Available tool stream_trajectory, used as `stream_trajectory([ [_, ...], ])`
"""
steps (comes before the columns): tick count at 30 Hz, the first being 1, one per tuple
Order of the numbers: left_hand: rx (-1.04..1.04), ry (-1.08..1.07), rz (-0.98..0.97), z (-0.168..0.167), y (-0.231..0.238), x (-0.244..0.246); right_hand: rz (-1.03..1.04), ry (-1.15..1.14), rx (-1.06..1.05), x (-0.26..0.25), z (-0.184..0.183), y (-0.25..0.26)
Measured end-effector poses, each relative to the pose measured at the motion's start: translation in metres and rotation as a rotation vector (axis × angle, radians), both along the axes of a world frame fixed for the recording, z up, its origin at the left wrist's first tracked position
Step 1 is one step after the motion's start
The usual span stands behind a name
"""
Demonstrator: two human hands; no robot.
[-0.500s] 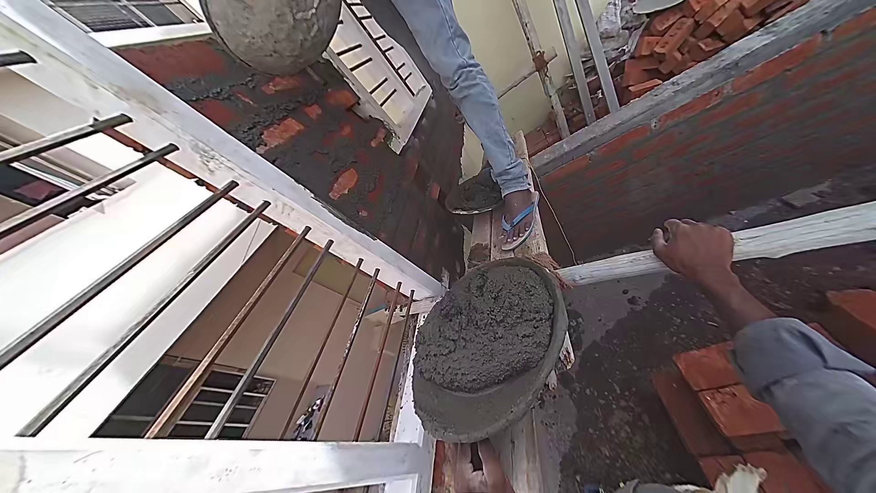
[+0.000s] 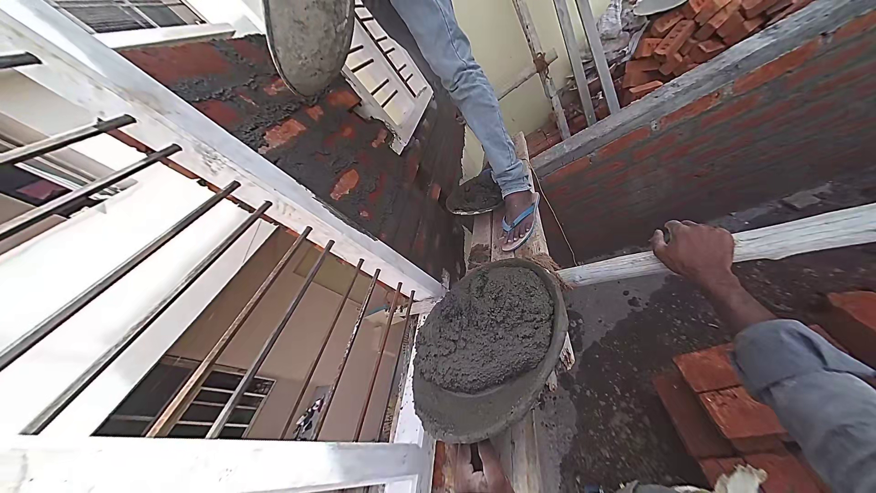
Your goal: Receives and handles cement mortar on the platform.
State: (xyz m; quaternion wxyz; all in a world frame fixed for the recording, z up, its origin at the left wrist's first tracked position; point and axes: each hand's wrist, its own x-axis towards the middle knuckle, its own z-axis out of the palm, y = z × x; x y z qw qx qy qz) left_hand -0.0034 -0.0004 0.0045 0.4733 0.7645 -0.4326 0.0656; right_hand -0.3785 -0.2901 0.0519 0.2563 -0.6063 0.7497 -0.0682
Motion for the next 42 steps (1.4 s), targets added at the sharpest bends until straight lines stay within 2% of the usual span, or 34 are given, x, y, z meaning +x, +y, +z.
stream_trajectory([
  [1, 0.001, -0.005, -0.002, 0.0, 0.0, 0.0, -0.003, 0.015, -0.057, 0.0, -0.013, -0.002],
  [2, 0.0, -0.01, -0.006, -0.001, 0.0, 0.001, -0.026, 0.058, -0.215, 0.0, -0.045, -0.008],
  [3, -0.004, -0.017, -0.006, -0.002, 0.0, 0.002, -0.104, 0.139, -0.537, 0.002, -0.095, -0.02],
  [4, -0.014, -0.033, -0.001, -0.003, -0.001, 0.003, -0.115, 0.151, -0.588, 0.001, -0.113, -0.028],
  [7, -0.021, -0.036, -0.003, -0.007, 0.0, 0.005, -0.066, 0.129, -0.469, -0.002, -0.117, -0.03],
  [15, -0.021, -0.022, -0.017, -0.007, 0.0, 0.006, -0.08, 0.117, -0.465, -0.002, -0.114, -0.029],
  [18, -0.018, -0.03, 0.01, -0.004, -0.001, 0.003, -0.076, 0.134, -0.509, -0.004, -0.122, -0.033],
  [21, -0.004, 0.016, 0.007, -0.001, -0.001, 0.001, -0.054, 0.168, -0.57, -0.008, -0.153, -0.043],
  [23, -0.01, 0.012, 0.013, -0.003, -0.001, 0.002, -0.056, 0.162, -0.565, -0.008, -0.155, -0.044],
  [32, 0.0, -0.036, 0.031, -0.003, -0.002, 0.003, -0.005, 0.126, -0.532, -0.007, -0.136, -0.029],
  [37, -0.007, -0.035, 0.016, -0.002, -0.001, 0.002, -0.084, 0.123, -0.495, 0.0, -0.106, -0.027],
  [42, -0.02, -0.042, 0.005, -0.003, -0.002, 0.003, -0.091, 0.123, -0.489, 0.0, -0.105, -0.025],
])
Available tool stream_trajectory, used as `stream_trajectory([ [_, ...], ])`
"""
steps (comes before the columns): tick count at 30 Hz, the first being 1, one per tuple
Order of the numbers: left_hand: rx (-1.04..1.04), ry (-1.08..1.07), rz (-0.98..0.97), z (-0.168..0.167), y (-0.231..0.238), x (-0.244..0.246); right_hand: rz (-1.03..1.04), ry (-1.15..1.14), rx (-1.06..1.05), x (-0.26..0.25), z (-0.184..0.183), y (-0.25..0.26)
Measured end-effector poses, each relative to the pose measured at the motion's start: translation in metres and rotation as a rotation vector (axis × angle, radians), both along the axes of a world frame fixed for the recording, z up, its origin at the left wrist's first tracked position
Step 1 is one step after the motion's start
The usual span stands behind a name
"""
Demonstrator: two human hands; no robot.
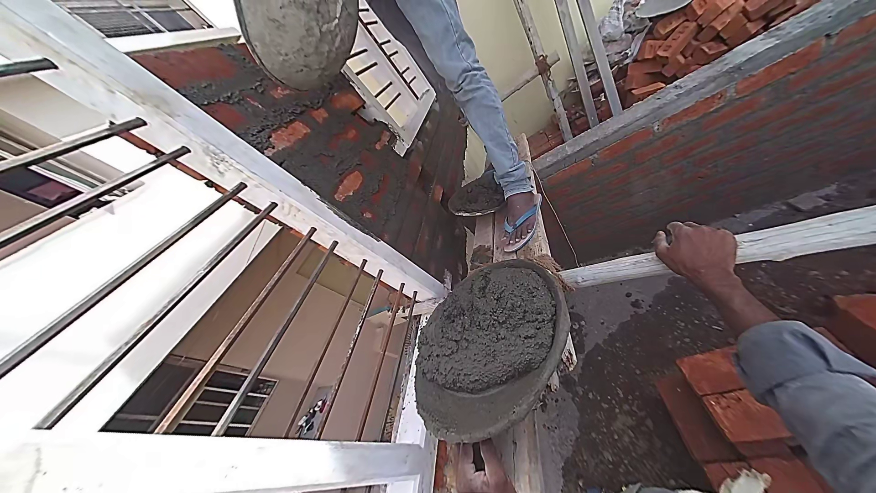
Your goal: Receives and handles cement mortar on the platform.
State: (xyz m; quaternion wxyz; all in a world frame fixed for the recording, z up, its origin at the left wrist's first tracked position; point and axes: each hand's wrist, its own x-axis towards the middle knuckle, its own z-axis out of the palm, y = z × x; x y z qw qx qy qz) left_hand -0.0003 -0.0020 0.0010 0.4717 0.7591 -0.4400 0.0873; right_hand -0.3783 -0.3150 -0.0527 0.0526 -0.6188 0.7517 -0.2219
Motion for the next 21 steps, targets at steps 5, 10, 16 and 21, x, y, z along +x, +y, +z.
stream_trajectory([
  [5, 0.016, 0.032, 0.0, -0.001, 0.002, 0.0, 0.007, -0.003, -0.003, -0.003, -0.009, -0.006],
  [10, 0.017, 0.041, -0.02, -0.002, 0.003, 0.001, 0.005, -0.019, 0.083, -0.001, 0.015, 0.001],
  [16, 0.002, 0.066, -0.046, -0.007, 0.005, 0.005, -0.003, 0.014, 0.004, -0.004, -0.014, -0.01],
  [21, 0.005, 0.052, -0.03, -0.006, 0.004, 0.005, -0.015, -0.008, 0.033, -0.003, -0.006, -0.008],
])
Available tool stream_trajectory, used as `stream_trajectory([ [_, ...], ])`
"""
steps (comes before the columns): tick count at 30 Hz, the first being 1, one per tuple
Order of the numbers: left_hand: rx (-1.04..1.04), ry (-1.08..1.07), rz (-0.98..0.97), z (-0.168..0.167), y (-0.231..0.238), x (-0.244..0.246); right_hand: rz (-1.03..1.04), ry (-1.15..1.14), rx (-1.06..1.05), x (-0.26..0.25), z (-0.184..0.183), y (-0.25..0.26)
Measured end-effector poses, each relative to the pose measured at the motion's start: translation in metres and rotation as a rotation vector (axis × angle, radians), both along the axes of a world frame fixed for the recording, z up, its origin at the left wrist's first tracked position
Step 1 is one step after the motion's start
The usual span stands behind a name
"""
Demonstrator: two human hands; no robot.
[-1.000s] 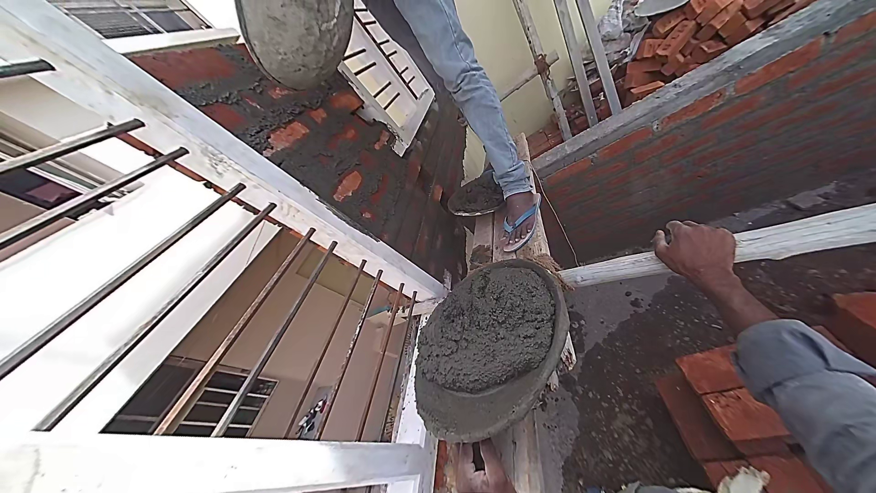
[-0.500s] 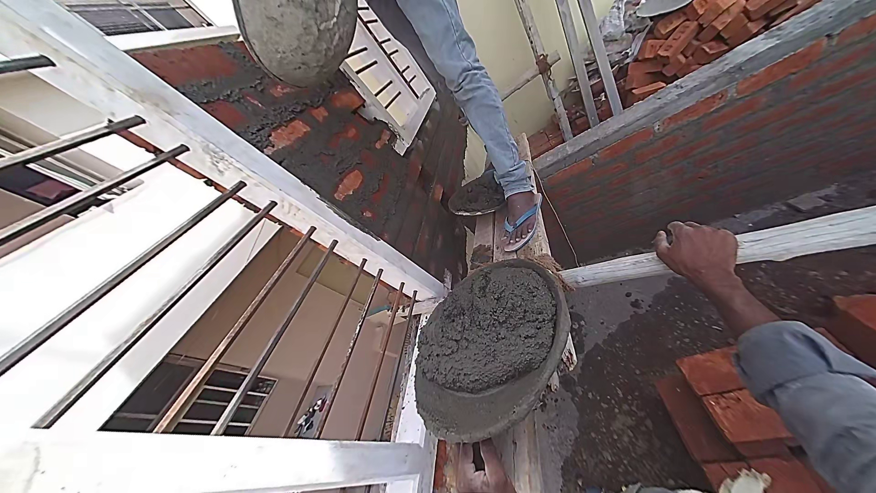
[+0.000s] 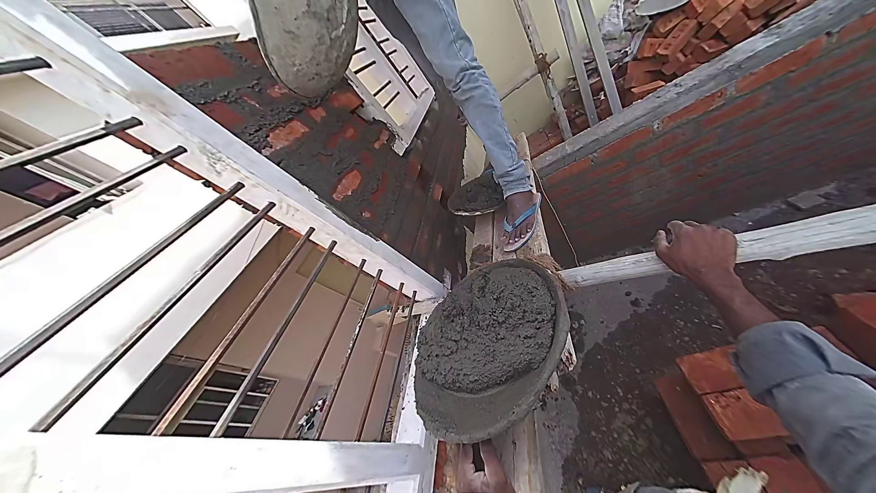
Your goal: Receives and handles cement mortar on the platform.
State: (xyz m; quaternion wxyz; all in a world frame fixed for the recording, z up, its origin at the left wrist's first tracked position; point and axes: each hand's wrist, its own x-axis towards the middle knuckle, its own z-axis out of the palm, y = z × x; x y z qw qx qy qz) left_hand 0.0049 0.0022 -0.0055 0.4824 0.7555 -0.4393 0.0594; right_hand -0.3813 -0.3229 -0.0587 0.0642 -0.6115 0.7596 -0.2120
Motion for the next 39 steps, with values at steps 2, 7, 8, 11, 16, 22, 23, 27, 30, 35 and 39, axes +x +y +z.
stream_trajectory([
  [2, 0.01, -0.011, 0.018, 0.004, -0.001, -0.004, 0.001, -0.013, 0.044, 0.001, 0.013, 0.006],
  [7, 0.002, -0.028, 0.021, -0.001, -0.001, 0.0, 0.004, -0.002, 0.001, 0.001, 0.006, 0.001],
  [8, -0.01, -0.029, 0.019, 0.0, -0.002, -0.001, -0.003, 0.004, -0.03, 0.001, -0.001, -0.001],
  [11, -0.046, -0.035, 0.014, 0.002, -0.004, -0.003, 0.008, -0.008, -0.016, -0.001, -0.007, -0.005],
  [16, 0.047, -0.026, 0.052, 0.012, -0.003, -0.011, -0.013, 0.009, -0.074, -0.001, -0.014, -0.005],
  [22, 0.025, -0.014, 0.044, 0.011, -0.003, -0.01, -0.007, -0.001, -0.051, -0.002, -0.017, -0.008],
  [23, 0.017, -0.002, 0.045, 0.012, -0.004, -0.011, -0.007, -0.001, -0.055, -0.002, -0.017, -0.008],
  [27, 0.019, 0.012, 0.037, 0.012, -0.003, -0.011, -0.006, -0.001, -0.059, -0.003, -0.019, -0.008],
  [30, 0.016, -0.004, 0.029, 0.007, -0.002, -0.006, -0.005, 0.005, -0.062, -0.003, -0.019, -0.009],
  [35, 0.013, -0.006, 0.02, 0.006, -0.002, -0.005, 0.027, 0.028, -0.075, -0.003, -0.027, -0.009],
  [39, 0.014, 0.005, 0.032, 0.009, -0.003, -0.008, 0.044, 0.052, -0.055, -0.004, -0.029, -0.007],
])
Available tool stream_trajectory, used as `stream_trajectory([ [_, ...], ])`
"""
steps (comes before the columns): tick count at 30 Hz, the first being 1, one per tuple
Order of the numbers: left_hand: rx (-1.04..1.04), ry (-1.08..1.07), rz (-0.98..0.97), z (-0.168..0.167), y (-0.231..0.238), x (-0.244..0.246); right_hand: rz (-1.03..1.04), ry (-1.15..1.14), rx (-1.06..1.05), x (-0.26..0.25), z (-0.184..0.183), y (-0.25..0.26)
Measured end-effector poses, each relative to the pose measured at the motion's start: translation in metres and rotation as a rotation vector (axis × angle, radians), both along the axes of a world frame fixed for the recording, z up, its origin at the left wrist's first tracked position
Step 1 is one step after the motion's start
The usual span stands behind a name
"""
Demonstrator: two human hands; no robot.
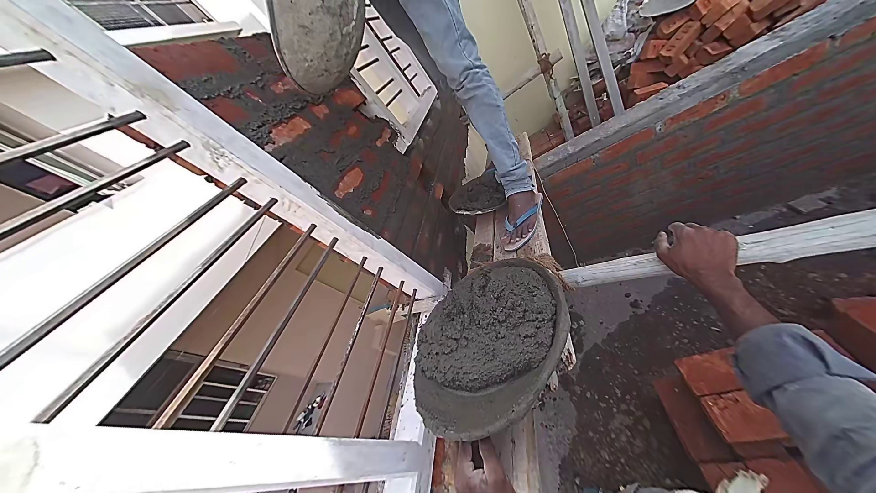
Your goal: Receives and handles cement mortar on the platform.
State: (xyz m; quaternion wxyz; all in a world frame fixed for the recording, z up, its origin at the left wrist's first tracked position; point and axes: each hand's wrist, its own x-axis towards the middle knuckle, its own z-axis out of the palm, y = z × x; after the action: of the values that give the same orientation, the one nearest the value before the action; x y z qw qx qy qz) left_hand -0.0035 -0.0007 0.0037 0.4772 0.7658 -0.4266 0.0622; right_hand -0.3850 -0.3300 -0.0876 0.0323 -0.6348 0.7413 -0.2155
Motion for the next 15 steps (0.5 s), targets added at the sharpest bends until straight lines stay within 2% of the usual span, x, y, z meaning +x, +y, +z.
stream_trajectory([
  [3, -0.022, -0.046, -0.003, -0.007, 0.0, 0.005, -0.006, -0.003, -0.004, 0.001, 0.0, -0.001],
  [6, 0.023, -0.042, 0.044, -0.004, 0.0, 0.002, -0.025, 0.017, -0.062, -0.003, -0.019, -0.012],
  [12, 0.029, -0.045, 0.044, -0.016, 0.003, 0.011, -0.065, -0.01, 0.055, 0.003, 0.022, 0.001],
  [15, 0.032, -0.07, 0.085, -0.009, 0.0, 0.003, -0.073, -0.052, 0.128, 0.005, 0.036, 0.007],
])
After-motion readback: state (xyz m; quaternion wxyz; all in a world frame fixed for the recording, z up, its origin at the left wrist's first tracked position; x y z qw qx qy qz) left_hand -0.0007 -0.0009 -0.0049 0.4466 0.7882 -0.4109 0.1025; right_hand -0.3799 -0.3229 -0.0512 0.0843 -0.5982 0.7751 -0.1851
